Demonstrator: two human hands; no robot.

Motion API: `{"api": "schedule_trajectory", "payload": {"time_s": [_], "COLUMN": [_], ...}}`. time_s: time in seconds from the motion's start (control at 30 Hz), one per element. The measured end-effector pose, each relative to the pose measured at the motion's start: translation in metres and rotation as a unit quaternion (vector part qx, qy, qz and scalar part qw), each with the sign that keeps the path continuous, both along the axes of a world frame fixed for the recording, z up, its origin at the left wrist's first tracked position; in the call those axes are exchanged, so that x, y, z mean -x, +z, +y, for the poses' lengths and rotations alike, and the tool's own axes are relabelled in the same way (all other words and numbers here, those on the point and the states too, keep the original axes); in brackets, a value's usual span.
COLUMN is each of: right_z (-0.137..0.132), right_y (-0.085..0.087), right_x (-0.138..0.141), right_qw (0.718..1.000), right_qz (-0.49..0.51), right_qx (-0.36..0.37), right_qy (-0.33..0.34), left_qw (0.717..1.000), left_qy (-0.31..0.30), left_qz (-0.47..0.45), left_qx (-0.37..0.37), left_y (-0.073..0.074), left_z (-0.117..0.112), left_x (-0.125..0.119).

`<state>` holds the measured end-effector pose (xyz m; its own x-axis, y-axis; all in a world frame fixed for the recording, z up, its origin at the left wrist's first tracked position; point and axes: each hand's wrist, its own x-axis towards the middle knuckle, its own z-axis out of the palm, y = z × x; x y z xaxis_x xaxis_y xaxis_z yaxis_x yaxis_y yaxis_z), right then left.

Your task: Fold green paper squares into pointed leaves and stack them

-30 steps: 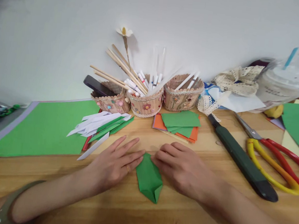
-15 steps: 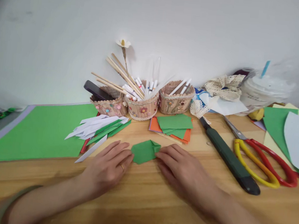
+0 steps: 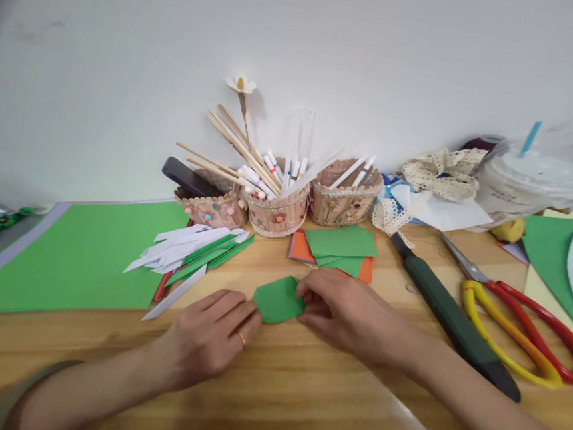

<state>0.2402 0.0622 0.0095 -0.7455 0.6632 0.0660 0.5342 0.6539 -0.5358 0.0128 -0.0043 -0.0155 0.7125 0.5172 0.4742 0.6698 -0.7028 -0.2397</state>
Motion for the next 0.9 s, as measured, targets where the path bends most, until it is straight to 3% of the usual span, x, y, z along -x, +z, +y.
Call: {"api": "schedule_trajectory", "payload": {"time_s": [0.1,0.27,0.47,0.63,0.9], "right_z": [-0.001,-0.004,-0.004,-0.004,-0.008], "right_y": [-0.007,-0.015,-0.018,-0.018,-0.016], "right_x": [0.000,0.000,0.001,0.004,0.007], "right_qw": [0.999,0.991,0.991,0.992,0.995], "right_qz": [0.022,0.051,0.074,0.084,0.059], "right_qx": [-0.026,-0.106,-0.099,-0.088,-0.082], "right_qy": [-0.009,0.058,0.045,0.046,0.000], "left_qw": [1.000,0.999,0.988,0.949,0.878], "left_qy": [0.012,0.028,0.044,0.075,0.104], "left_qz": [-0.025,-0.044,-0.100,-0.176,-0.291], "left_qx": [-0.010,0.005,0.105,0.251,0.365], "left_y": [-0.001,-0.003,-0.002,0.004,0.005], "left_z": [-0.001,-0.003,-0.002,0.001,0.004], "left_x": [0.001,0.001,-0.001,-0.003,0.000]}}
